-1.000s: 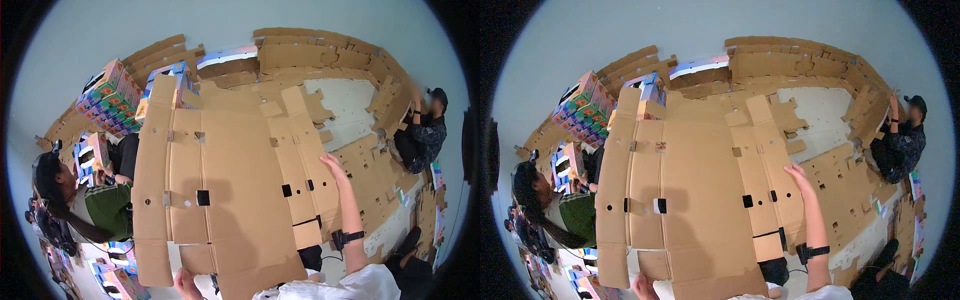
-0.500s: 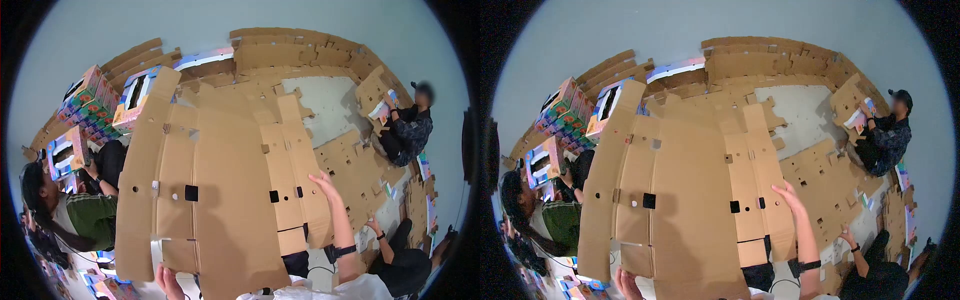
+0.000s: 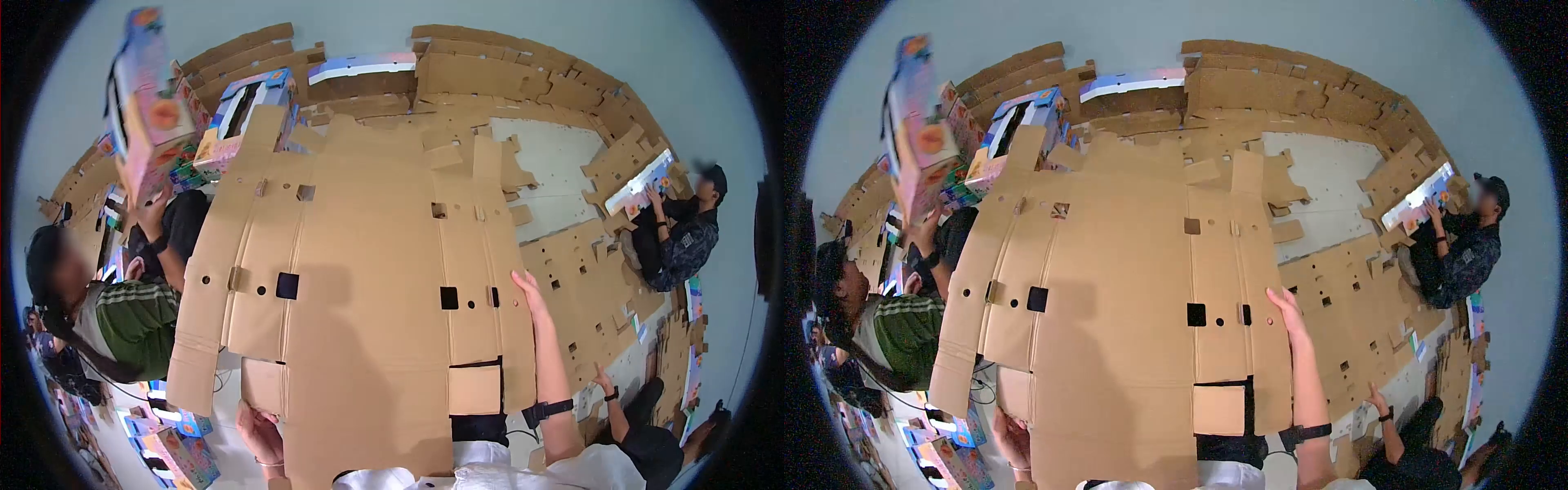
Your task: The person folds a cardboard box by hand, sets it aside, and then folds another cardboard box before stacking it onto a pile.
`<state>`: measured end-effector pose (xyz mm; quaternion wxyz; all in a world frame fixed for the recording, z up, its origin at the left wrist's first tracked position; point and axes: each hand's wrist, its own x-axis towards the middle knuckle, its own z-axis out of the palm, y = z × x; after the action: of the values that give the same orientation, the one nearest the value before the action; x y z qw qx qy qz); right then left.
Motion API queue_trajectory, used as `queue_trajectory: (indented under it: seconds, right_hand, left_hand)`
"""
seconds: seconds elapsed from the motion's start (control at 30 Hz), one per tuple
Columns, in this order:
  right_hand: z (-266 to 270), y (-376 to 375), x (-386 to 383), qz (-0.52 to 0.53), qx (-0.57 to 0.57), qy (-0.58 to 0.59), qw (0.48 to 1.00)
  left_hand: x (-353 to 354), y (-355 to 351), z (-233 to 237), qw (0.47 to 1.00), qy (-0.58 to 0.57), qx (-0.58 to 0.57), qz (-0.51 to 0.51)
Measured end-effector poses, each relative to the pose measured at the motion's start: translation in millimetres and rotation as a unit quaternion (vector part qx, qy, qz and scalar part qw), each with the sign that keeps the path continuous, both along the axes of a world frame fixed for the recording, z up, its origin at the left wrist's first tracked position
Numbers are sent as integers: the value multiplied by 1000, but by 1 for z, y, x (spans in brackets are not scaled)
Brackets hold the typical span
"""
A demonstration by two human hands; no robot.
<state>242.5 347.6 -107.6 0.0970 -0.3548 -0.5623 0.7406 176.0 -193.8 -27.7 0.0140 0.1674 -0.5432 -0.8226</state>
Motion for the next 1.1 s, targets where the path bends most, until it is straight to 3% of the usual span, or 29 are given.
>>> queue_trajectory:
  seconds: [0.2,0.27,0.3,0.33,0.4,0.43,0.5,0.7,0.8,0.97,1.03,1.1]
  right_hand:
    - [0,2,9,-7,15,-4,1000]
    - [-11,-1,13,-31,30,23,999]
    - [-15,0,17,-31,23,22,999]
    - [-5,-3,16,-28,27,11,999]
    - [-1,-2,15,-21,27,0,999]
    - [-3,3,16,2,16,12,1000]
    - [-8,9,19,25,5,25,999]
    - [-6,3,24,-4,36,21,999]
    - [-17,2,39,-19,30,-1,999]
    - [-23,-7,60,-115,58,18,992]
    - [-40,4,83,-167,39,-2,985]
    - [-40,11,103,-215,22,-21,976]
  left_hand:
    - [-1,13,13,997,-76,20,-1]
    - [1,12,27,982,-170,86,-13]
    - [5,-11,18,975,-81,129,-161]
    - [5,-14,23,976,-83,123,-159]
    - [0,-14,40,943,-79,-72,-316]
    - [-1,-8,49,943,-80,-76,-314]
    - [-1,5,64,887,-27,-171,-427]
    - [6,7,63,892,-204,-55,-400]
    - [2,14,59,893,-147,-56,-422]
    - [-36,36,68,865,-203,-71,-454]
    - [-58,57,71,853,-115,-97,-499]
    - [-71,95,79,845,-127,-80,-513]
